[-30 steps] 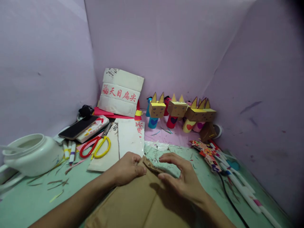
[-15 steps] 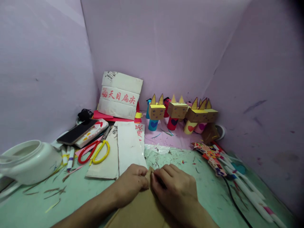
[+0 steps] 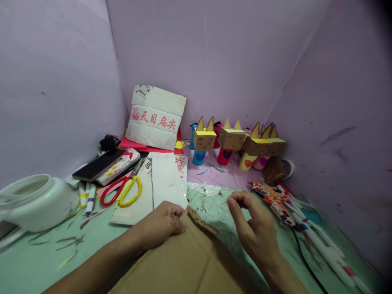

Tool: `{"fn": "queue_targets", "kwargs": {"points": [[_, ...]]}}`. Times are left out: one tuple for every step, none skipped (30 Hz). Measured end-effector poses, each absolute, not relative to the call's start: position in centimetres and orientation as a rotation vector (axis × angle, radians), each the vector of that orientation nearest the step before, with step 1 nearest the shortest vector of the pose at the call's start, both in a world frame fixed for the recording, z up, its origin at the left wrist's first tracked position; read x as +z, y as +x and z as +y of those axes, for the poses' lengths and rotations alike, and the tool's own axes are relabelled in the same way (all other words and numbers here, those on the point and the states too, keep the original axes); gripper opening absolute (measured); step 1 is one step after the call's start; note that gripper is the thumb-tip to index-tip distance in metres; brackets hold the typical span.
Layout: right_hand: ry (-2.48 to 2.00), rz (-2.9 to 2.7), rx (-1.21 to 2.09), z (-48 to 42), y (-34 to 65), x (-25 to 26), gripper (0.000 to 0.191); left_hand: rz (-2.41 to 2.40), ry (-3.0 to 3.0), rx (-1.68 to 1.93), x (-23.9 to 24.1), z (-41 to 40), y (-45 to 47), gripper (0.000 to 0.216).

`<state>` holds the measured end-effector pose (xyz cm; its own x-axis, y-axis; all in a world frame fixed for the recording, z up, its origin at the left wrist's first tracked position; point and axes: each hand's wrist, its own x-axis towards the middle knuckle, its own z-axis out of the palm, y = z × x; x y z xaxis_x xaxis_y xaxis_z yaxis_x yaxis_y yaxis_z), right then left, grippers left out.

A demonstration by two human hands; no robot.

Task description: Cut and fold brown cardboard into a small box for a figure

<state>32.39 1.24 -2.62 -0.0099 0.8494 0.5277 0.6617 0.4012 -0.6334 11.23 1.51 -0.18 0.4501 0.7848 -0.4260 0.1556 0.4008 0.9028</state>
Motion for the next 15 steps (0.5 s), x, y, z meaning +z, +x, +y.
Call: {"fn": "queue_targets", "kwargs": {"points": [[-1.275, -1.724, 0.398, 1.1, 32.2, -2.6, 0.019, 1.010, 1.064, 0.558, -0.4, 1.7, 11.2, 0.016], [-1.234, -1.709, 0.560, 1.0, 32.0, -2.6, 0.022, 0.957, 1.013, 0.615, -0.6, 1.8, 11.1, 0.018], [-1.217, -1.668, 0.737, 1.1, 32.1, -2.6, 0.028, 0.911, 0.970, 0.673, -0.9, 1.9, 11.0, 0.021], [-1.217, -1.592, 0.913, 1.4, 32.4, -2.6, 0.035, 0.873, 0.938, 0.725, -1.1, 2.0, 10.9, 0.024], [-1.220, -1.496, 1.071, 1.8, 33.0, -2.6, 0.042, 0.845, 0.924, 0.768, -1.3, 2.1, 10.8, 0.027], [-1.225, -1.381, 1.204, 2.3, 33.8, -2.4, 0.046, 0.826, 0.922, 0.804, -1.5, 2.1, 10.6, 0.030], [-1.208, -1.273, 1.304, 2.8, 34.7, -2.2, 0.049, 0.817, 0.924, 0.837, -1.5, 2.2, 10.5, 0.033], [-1.184, -1.206, 1.373, 3.3, 35.7, -1.9, 0.053, 0.812, 0.920, 0.884, -1.4, 2.3, 10.5, 0.036], [-1.159, -1.169, 1.385, 3.7, 36.4, -1.6, 0.054, 0.816, 0.904, 0.951, -1.3, 2.4, 10.4, 0.039], [-1.142, -1.162, 1.366, 3.9, 37.0, -1.4, 0.055, 0.832, 0.875, 1.032, -1.2, 2.4, 10.5, 0.043], [-1.139, -1.194, 1.331, 3.8, 37.3, -1.2, 0.057, 0.855, 0.836, 1.119, -1.0, 2.5, 10.5, 0.046], [-1.143, -1.240, 1.265, 3.6, 37.3, -1.3, 0.061, 0.880, 0.792, 1.200, -0.9, 2.6, 10.6, 0.048], [-1.156, -1.320, 1.183, 3.3, 37.1, -1.5, 0.065, 0.901, 0.747, 1.269, -0.9, 2.6, 10.8, 0.050], [-1.165, -1.397, 1.089, 2.8, 36.8, -1.9, 0.069, 0.917, 0.704, 1.322, -0.9, 2.7, 10.9, 0.051], [-1.171, -1.502, 0.949, 2.3, 36.4, -2.4, 0.071, 0.925, 0.661, 1.359, -1.0, 2.7, 11.1, 0.051]]}}
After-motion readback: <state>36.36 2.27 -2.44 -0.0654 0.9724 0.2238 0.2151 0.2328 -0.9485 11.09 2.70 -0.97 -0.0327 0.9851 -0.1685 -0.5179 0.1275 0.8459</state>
